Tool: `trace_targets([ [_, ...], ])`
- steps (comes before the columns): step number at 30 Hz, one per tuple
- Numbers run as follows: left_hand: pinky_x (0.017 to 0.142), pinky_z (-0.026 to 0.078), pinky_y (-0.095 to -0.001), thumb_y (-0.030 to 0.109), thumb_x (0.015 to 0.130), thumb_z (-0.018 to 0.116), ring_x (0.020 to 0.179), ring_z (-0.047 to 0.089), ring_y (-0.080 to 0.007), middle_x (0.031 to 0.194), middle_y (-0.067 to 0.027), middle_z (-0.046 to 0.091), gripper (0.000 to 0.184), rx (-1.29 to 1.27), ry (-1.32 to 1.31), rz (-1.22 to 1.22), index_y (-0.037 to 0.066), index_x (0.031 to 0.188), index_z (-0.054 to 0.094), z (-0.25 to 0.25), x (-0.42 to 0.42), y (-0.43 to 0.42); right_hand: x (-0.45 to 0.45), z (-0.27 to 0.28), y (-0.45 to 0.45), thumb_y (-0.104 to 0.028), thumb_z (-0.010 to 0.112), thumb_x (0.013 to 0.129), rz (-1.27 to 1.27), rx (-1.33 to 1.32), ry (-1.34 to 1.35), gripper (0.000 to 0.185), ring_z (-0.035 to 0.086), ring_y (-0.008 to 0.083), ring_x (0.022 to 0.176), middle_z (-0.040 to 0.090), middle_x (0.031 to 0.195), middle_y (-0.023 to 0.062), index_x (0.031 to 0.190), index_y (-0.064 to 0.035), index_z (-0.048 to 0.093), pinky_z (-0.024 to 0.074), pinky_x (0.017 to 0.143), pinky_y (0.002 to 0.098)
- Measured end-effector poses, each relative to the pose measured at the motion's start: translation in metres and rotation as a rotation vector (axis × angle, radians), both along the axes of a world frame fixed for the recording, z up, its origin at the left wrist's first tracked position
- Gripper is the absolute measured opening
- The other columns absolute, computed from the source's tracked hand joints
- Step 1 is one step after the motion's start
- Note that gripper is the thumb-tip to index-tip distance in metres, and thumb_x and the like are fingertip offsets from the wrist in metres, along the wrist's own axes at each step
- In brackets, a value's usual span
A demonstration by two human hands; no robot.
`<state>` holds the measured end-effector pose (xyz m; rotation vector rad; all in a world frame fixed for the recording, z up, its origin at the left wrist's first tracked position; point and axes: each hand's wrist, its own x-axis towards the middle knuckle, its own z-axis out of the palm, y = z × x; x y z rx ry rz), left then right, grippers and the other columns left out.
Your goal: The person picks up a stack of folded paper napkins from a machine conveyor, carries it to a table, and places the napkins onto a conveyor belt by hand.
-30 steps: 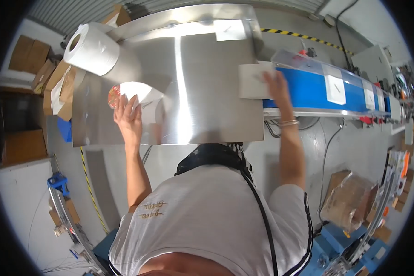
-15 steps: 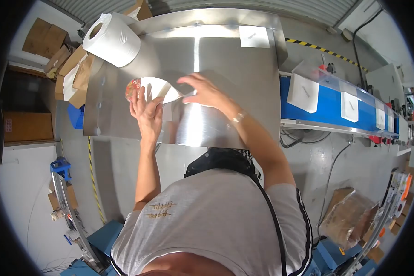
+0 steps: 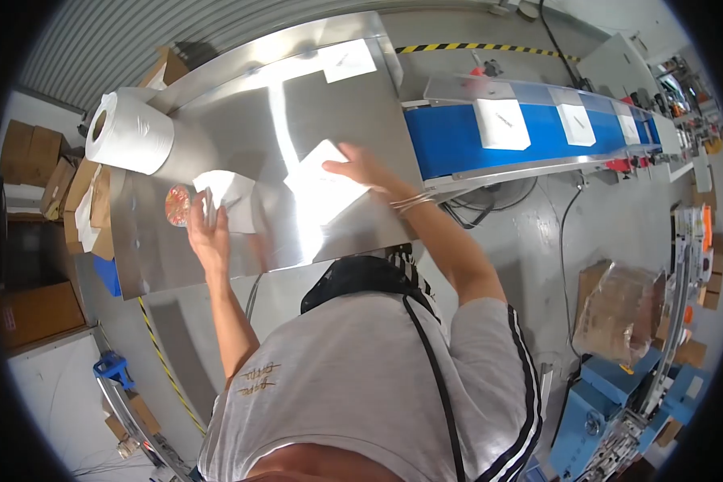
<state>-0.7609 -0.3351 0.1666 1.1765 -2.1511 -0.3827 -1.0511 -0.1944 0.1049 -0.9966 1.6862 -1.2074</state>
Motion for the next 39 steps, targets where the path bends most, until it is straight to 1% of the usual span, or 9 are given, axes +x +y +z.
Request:
trace_targets([
  [4,0.091,0.048,-0.0413,0.004,0.08,0.07,0.109,0.058,-0.0335,0.115,-0.0162,0.062,0.046,0.123,0.017,-0.087,0.01,0.124,0.058,0.008,-0.045,0.057,-0.071,0.002,0.066,-0.032,0.068,0.089,-0.257,0.131,0.084,0.041,0.058,0.0129,0.084,0.066,0.096,0.0057,0.114,0.0003,0.061,0.048,0.075,0.0286],
  [7,0.087,0.047,-0.0421,0.001,0.078,0.069,0.097,0.055,-0.0325,0.101,-0.0137,0.061,0.053,0.061,0.075,-0.226,0.011,0.129,0.058,0.0,-0.075,0.101,-0.133,-0.005,0.108,-0.032,0.068,0.089,-0.491,0.125,0.096,0.036,0.055,0.0097,0.079,0.066,0.088,0.0027,0.107,-0.0006,0.065,0.0465,0.071,0.0279],
  [9,0.088,0.046,-0.0418,0.001,0.08,0.067,0.098,0.054,-0.0324,0.102,-0.0149,0.059,0.051,0.152,0.098,-0.264,0.01,0.129,0.058,0.01,-0.09,0.131,-0.171,-0.002,0.138,-0.035,0.07,0.087,-0.545,0.1,0.214,0.04,0.059,0.0144,0.079,0.068,0.087,0.0061,0.108,-0.0006,0.066,0.0476,0.072,0.0294],
  [14,0.09,0.045,-0.0414,0.002,0.083,0.067,0.105,0.051,-0.0329,0.115,-0.0175,0.056,0.045,0.166,0.074,-0.277,0.014,0.126,0.062,0.004,-0.098,0.162,-0.218,-0.023,0.182,-0.033,0.073,0.085,-0.768,0.25,1.494,0.048,0.066,0.0261,0.088,0.067,0.107,0.0146,0.121,-0.0049,0.06,0.051,0.077,0.0351],
  [17,0.093,0.046,-0.0416,0.002,0.082,0.07,0.111,0.051,-0.0334,0.126,-0.0194,0.052,0.043,0.185,0.086,-0.27,0.018,0.122,0.066,0.005,-0.098,0.164,-0.165,0.001,0.161,-0.026,0.077,0.082,-0.472,-0.088,0.736,0.054,0.064,0.0216,0.091,0.065,0.111,0.0107,0.128,-0.0103,0.056,0.0516,0.077,0.0348],
  [19,0.094,0.046,-0.0418,0.0,0.081,0.071,0.114,0.05,-0.0341,0.128,-0.0201,0.052,0.045,0.13,0.075,-0.266,0.018,0.122,0.066,-0.002,-0.097,0.164,-0.102,0.044,0.148,-0.015,0.077,0.081,-0.161,-0.029,0.183,0.054,0.06,0.017,0.095,0.064,0.108,0.0077,0.13,-0.0085,0.055,0.0508,0.084,0.0307],
  [32,0.103,0.038,-0.0447,-0.001,0.077,0.073,0.125,0.045,-0.0359,0.141,-0.0211,0.045,0.035,0.122,0.092,-0.314,0.016,0.106,0.076,-0.008,-0.097,0.162,-0.017,0.034,0.085,-0.01,0.08,0.076,0.274,-0.181,0.066,0.043,0.057,0.0179,0.1,0.058,0.113,0.006,0.113,-0.0065,0.058,0.0489,0.088,0.0315],
  [36,0.102,0.04,-0.0461,0.01,0.08,0.074,0.128,0.042,-0.0386,0.141,-0.0231,0.043,0.037,0.122,0.089,-0.326,0.015,0.116,0.071,-0.001,-0.097,0.161,-0.022,0.009,0.081,-0.01,0.079,0.076,0.314,-0.347,0.332,0.04,0.056,0.0166,0.101,0.056,0.116,0.0053,0.11,-0.0053,0.058,0.0481,0.088,0.0294],
  [39,0.103,0.04,-0.0485,0.025,0.082,0.075,0.131,0.039,-0.0405,0.14,-0.0263,0.042,0.047,0.198,0.106,-0.238,0.016,0.127,0.063,0.009,-0.099,0.164,-0.043,0.014,0.102,-0.019,0.073,0.085,0.089,-0.148,0.018,0.032,0.056,0.0159,0.102,0.06,0.108,0.0059,0.109,-0.0026,0.059,0.0476,0.088,0.0306],
])
